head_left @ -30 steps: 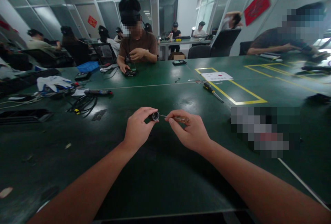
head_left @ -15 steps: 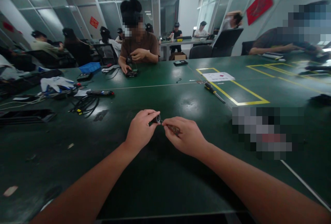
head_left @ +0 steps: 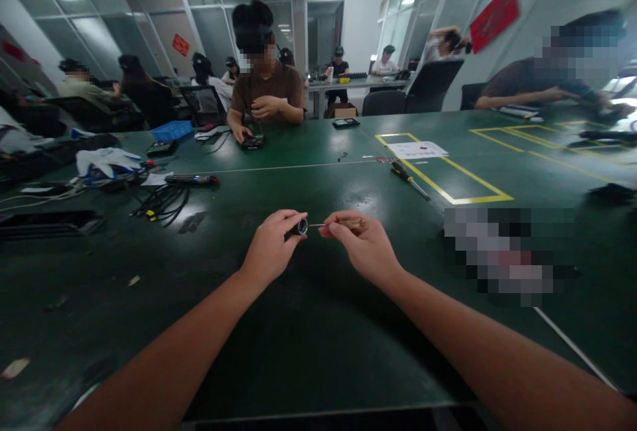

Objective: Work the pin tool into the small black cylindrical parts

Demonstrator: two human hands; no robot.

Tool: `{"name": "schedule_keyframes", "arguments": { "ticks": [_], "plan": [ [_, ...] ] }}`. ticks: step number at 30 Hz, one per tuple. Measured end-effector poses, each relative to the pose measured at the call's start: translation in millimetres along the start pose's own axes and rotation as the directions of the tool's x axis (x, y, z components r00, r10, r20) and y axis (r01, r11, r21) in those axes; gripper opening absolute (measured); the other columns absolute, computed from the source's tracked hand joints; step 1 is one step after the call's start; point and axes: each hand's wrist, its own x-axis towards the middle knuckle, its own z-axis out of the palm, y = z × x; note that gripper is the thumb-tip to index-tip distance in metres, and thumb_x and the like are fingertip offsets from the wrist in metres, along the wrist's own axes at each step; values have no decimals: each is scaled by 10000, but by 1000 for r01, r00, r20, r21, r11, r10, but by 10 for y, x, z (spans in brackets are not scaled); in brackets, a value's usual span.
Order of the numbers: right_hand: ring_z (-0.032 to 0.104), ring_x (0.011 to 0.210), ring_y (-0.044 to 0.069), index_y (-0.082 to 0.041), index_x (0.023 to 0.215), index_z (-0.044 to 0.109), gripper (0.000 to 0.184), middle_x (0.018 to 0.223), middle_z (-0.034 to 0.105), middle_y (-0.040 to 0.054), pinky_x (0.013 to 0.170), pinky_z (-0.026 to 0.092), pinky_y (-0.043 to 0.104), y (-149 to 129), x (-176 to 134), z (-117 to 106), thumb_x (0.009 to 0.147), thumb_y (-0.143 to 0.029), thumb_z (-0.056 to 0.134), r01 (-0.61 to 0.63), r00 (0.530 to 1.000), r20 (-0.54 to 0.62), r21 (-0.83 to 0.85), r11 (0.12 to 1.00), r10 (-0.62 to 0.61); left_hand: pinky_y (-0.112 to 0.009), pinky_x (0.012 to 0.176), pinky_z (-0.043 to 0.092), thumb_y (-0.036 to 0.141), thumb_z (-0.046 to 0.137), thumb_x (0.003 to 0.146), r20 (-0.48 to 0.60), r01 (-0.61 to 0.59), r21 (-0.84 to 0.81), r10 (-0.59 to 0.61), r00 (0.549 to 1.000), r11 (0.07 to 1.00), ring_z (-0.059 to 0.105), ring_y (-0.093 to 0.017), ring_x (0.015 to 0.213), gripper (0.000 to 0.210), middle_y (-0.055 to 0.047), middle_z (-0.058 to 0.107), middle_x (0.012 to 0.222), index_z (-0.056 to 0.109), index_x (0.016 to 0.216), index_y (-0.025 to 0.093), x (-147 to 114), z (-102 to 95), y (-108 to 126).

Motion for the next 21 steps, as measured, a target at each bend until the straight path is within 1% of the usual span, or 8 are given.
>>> {"name": "schedule_keyframes", "arguments": {
  "ticks": [5, 9, 14, 21],
  "plan": [
    [776, 852, 222, -189, 904, 712, 149, 854, 795, 66, 826, 602, 381, 13, 4, 9, 858, -325, 672, 0, 1000, -1, -22, 1000, 0, -429, 988, 557, 83, 752, 827, 11, 6, -5, -6, 1000, 1000, 676, -233, 1098, 438, -64, 721, 1189, 708, 1237, 231, -4, -4, 19],
    [773, 856, 221, -187, 911, 715, 153, 865, 795, 68, 847, 596, 391, 19, 16, -3, 854, -324, 682, -16, 1000, 6, 16, 1000, 16, -429, 986, 561, 82, 752, 826, -5, 0, -2, 0, 1000, 1000, 676, -236, 1109, 444, -63, 720, 1199, 708, 1239, 239, -6, -13, 23],
    [766, 822, 206, -183, 888, 715, 143, 829, 786, 52, 838, 593, 377, 18, 23, -13, 833, -313, 698, -30, 1000, -1, 80, 996, 30, -426, 982, 565, 87, 750, 831, -17, -11, 6, 11, 1000, 1000, 677, -234, 1105, 446, -60, 720, 1198, 705, 1247, 242, -9, -13, 23],
    [757, 819, 206, -189, 877, 714, 140, 831, 785, 47, 820, 579, 366, 25, 6, 1, 834, -321, 692, -36, 999, 0, 90, 995, 36, -406, 983, 555, 98, 749, 848, -21, -15, 48, 16, 1000, 999, 662, -221, 1099, 429, -63, 716, 1186, 699, 1258, 218, -6, -27, 32]
  ]
}}
